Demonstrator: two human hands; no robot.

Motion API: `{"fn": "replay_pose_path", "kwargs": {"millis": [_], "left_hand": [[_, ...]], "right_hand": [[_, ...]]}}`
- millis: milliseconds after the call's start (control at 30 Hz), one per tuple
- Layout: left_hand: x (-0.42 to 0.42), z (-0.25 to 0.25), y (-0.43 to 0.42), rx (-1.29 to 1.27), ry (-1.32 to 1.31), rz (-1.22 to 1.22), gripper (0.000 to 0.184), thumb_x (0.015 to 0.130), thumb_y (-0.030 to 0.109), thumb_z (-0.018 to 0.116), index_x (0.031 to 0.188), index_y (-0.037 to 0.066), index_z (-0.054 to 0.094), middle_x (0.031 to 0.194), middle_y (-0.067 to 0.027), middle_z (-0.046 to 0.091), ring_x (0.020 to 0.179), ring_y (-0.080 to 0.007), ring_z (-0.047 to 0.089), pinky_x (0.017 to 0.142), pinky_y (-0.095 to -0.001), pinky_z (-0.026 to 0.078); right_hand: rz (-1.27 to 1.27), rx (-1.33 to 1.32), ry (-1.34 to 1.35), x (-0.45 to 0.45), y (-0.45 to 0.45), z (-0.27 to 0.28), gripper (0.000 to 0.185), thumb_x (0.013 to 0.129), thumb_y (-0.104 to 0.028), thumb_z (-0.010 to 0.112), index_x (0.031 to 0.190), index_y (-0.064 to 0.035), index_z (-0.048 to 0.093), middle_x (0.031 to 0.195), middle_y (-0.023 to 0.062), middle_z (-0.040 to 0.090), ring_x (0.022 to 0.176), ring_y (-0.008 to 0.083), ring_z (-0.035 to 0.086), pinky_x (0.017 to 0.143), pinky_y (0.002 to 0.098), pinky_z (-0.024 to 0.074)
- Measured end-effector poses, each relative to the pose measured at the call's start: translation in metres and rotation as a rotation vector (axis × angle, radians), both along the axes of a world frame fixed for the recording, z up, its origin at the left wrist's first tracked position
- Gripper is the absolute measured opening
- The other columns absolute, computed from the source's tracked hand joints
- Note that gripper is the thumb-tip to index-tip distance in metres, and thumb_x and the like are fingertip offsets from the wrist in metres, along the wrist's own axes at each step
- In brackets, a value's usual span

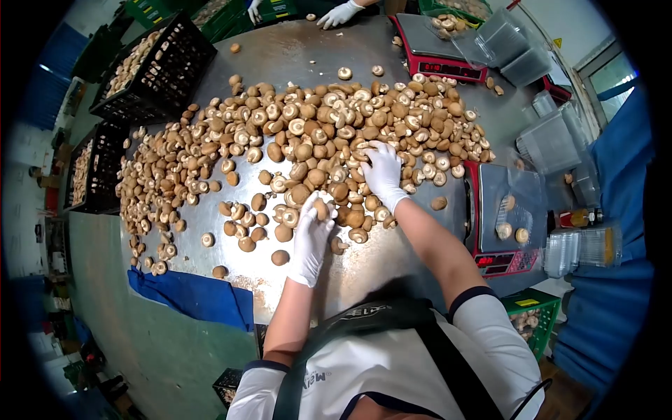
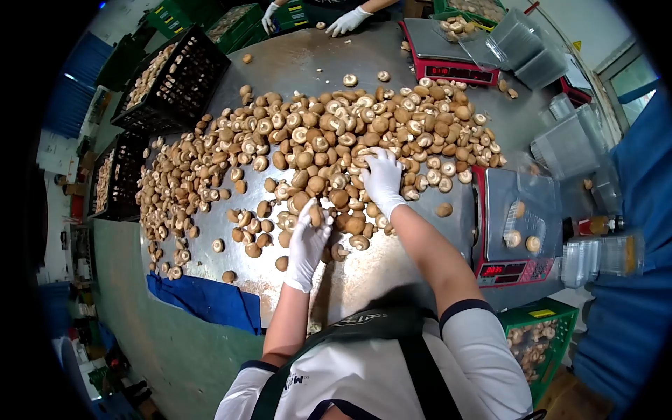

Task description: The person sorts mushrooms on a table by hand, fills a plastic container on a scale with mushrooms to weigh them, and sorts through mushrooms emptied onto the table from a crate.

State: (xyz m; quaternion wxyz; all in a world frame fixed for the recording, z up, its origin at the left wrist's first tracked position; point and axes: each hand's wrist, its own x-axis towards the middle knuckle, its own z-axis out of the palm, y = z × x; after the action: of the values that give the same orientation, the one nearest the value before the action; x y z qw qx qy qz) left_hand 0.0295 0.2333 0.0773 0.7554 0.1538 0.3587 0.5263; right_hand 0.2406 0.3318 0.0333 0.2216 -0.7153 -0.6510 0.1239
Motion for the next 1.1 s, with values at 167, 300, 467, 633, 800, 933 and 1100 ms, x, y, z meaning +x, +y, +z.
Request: {"fn": "replay_pose_path", "kwargs": {"millis": [167, 300, 467, 633, 800, 933, 1100], "left_hand": [[-0.001, -0.008, -0.032, -0.109, -0.272, -0.067, 0.043, 0.097, 0.022, 0.05, 0.137, 0.007, 0.048, 0.111, -0.0106, 0.062, 0.097, -0.0213, 0.063, 0.082, -0.0312, 0.053], [0.003, 0.014, -0.06, -0.242, -0.275, -0.107, 0.045, 0.102, 0.037, 0.045, 0.135, 0.006, 0.049, 0.111, -0.0086, 0.062, 0.098, -0.0218, 0.064, 0.08, -0.0355, 0.056], [-0.024, -0.022, -0.117, -0.234, -0.227, -0.053, 0.04, 0.102, 0.036, 0.047, 0.129, 0.006, 0.052, 0.12, -0.0135, 0.061, 0.108, -0.0222, 0.062, 0.09, -0.0429, 0.055], [-0.087, -0.039, -0.192, -0.321, -0.366, 0.203, 0.025, 0.099, 0.028, 0.055, 0.113, 0.008, 0.06, 0.103, -0.0106, 0.066, 0.081, -0.0232, 0.068, 0.061, -0.035, 0.056], [-0.196, -0.023, -0.263, -0.25, 0.001, 0.836, 0.021, 0.093, 0.026, 0.059, 0.103, 0.007, 0.062, 0.096, -0.0088, 0.067, 0.071, -0.0174, 0.064, 0.056, -0.0272, 0.051], [-0.302, -0.1, -0.346, -0.303, 0.079, 1.171, 0.03, 0.097, 0.036, 0.056, 0.114, 0.012, 0.062, 0.1, -0.0013, 0.067, 0.079, -0.0183, 0.065, 0.061, -0.0271, 0.052], [-0.365, -0.172, -0.365, -0.804, 0.628, 1.198, 0.053, 0.094, 0.04, 0.061, 0.136, 0.007, 0.053, 0.127, -0.0155, 0.059, 0.12, -0.0289, 0.055, 0.099, -0.0408, 0.046]], "right_hand": [[0.034, 0.226, 0.214, -0.003, -0.035, 0.023, 0.03, 0.08, -0.016, 0.073, 0.109, -0.008, 0.07, 0.141, 0.0114, 0.05, 0.136, 0.0339, 0.036, 0.112, 0.0444, 0.0318], [0.311, 0.221, 0.372, -0.028, -0.107, 0.053, 0.035, 0.08, -0.01, 0.07, 0.115, -0.0083, 0.067, 0.136, 0.0128, 0.053, 0.126, 0.0356, 0.046, 0.109, 0.0458, 0.0349], [0.789, -0.017, 0.363, -0.076, -0.194, 0.049, 0.045, 0.079, -0.017, 0.066, 0.122, -0.0036, 0.061, 0.129, 0.0177, 0.056, 0.126, 0.0376, 0.047, 0.108, 0.0462, 0.0376], [0.919, -0.208, 0.492, -0.085, -0.212, 0.064, 0.048, 0.083, -0.016, 0.069, 0.128, -0.0026, 0.058, 0.131, 0.0174, 0.055, 0.125, 0.0353, 0.05, 0.108, 0.0429, 0.0388], [0.836, -0.308, 0.427, -0.064, -0.216, 0.033, 0.042, 0.086, -0.01, 0.064, 0.127, -0.0026, 0.059, 0.131, 0.0168, 0.056, 0.125, 0.0339, 0.051, 0.108, 0.0405, 0.0393], [0.827, -0.376, 0.362, -0.063, -0.225, 0.027, 0.041, 0.086, -0.008, 0.063, 0.127, -0.0031, 0.06, 0.13, 0.0173, 0.057, 0.122, 0.0337, 0.053, 0.107, 0.0391, 0.0406], [0.947, -0.386, 0.407, -0.083, -0.227, 0.014, 0.041, 0.086, -0.006, 0.062, 0.127, -0.0035, 0.06, 0.127, 0.0181, 0.057, 0.121, 0.0341, 0.054, 0.106, 0.0384, 0.041]]}}
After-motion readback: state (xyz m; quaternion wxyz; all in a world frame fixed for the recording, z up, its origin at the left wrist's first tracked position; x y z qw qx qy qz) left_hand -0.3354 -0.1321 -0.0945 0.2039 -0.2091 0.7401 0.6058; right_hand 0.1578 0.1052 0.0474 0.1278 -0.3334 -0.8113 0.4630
